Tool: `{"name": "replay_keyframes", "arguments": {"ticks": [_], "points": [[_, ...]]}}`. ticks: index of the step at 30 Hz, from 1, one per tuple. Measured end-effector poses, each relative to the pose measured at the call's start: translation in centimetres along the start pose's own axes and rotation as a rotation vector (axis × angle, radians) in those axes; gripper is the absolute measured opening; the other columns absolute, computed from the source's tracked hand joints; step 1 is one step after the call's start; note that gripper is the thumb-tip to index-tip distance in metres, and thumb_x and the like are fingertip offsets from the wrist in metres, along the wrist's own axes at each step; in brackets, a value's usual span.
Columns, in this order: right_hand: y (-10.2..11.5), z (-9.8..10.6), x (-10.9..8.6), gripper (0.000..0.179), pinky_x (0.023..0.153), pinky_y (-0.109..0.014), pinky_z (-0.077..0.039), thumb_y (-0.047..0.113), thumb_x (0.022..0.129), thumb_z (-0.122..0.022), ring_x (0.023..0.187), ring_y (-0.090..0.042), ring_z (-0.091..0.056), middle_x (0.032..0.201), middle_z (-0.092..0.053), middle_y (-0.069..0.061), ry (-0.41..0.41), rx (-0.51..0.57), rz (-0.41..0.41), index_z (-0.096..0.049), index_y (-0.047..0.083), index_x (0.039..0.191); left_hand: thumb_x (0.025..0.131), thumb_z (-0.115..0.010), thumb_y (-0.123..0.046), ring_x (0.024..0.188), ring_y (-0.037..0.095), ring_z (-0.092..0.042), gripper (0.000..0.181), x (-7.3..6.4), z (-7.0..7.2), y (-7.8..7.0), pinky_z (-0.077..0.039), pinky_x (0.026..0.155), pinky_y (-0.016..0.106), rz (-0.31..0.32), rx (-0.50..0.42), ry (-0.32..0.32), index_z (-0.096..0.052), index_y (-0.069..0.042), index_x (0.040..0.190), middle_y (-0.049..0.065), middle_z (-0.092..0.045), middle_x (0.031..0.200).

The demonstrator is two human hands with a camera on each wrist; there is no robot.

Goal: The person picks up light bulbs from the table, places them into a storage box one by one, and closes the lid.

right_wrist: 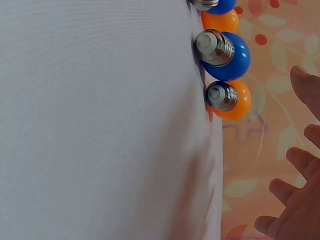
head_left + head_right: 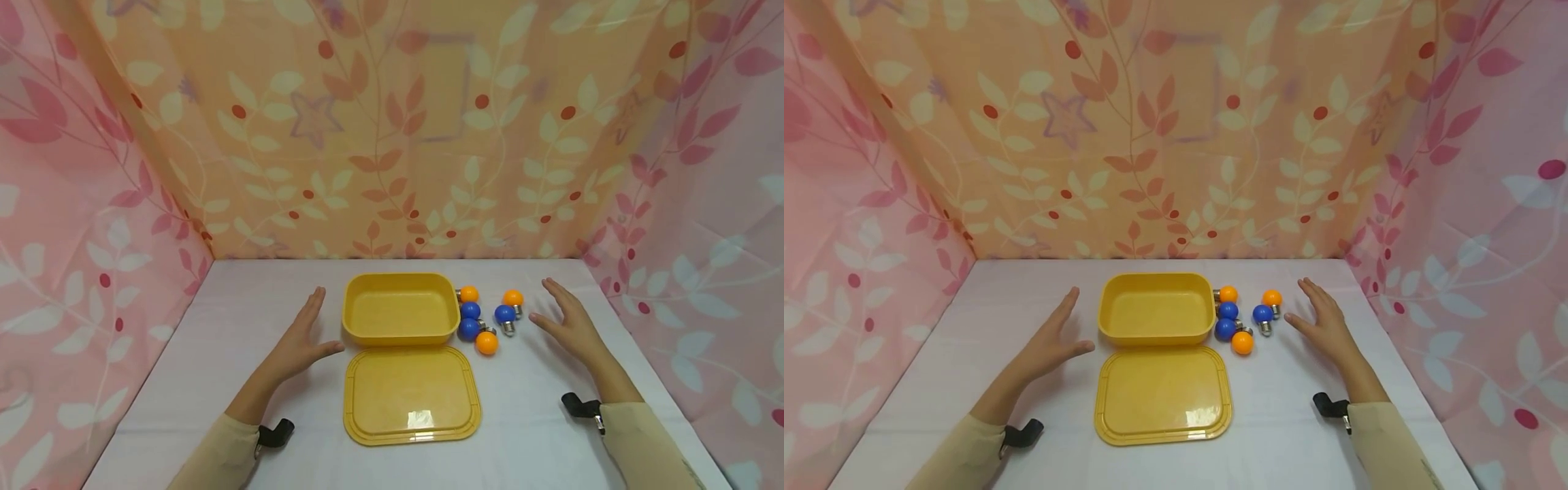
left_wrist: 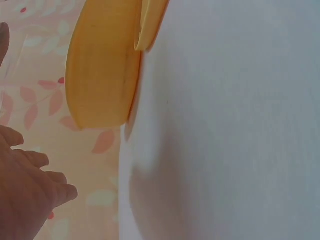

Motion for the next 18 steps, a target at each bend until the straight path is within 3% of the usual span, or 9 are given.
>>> {"name": "replay_keyframes", "arguments": {"ticks": [3, 11, 18], "points": [[0.1, -0.8, 0.6, 0.086, 0.113, -0.077, -0.027, 0.033, 0.093, -0.077, 0.149, -0.052, -0.025, 0.166, -0.027, -0.021, 0.028, 0.004, -0.006, -0.030, 0.017, 0.163, 0.080, -0.088, -0.040, 0.159, 0.034, -0.003, 0.120, 0.3, -0.4, 0.1, -0.012, 0.125, 0.066, 0.002, -0.041, -0.008, -0.007, -0.023, 0.167, 0.004, -0.003, 0.174], [-0.1, -1.7, 2.0, 0.084, 0.115, -0.076, -0.023, 0.027, 0.092, -0.078, 0.150, -0.052, -0.023, 0.167, -0.027, -0.021, 0.105, -0.008, -0.027, -0.032, 0.017, 0.162, 0.078, -0.088, -0.050, 0.159, 0.030, -0.007, 0.122, 0.6, -1.3, 0.3, -0.013, 0.127, 0.060, 0.030, -0.104, 0.004, -0.007, -0.028, 0.166, 0.003, -0.004, 0.174], [-1.0, -2.6, 2.7, 0.084, 0.116, -0.077, -0.018, 0.033, 0.094, -0.076, 0.152, -0.051, -0.019, 0.167, -0.026, -0.020, 0.203, 0.021, -0.088, -0.030, 0.019, 0.163, 0.075, -0.087, -0.054, 0.158, 0.033, -0.012, 0.123, 0.8, -2.5, 1.4, -0.016, 0.127, 0.058, 0.109, -0.155, 0.032, -0.010, -0.024, 0.167, 0.001, -0.006, 0.173]]}}
Point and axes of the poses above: each hand's wrist, its own x-axis towards the middle knuckle, its own z-axis out of the back of the hand, y = z × x, the point moved 10 cm from there along x, towards the middle knuckle
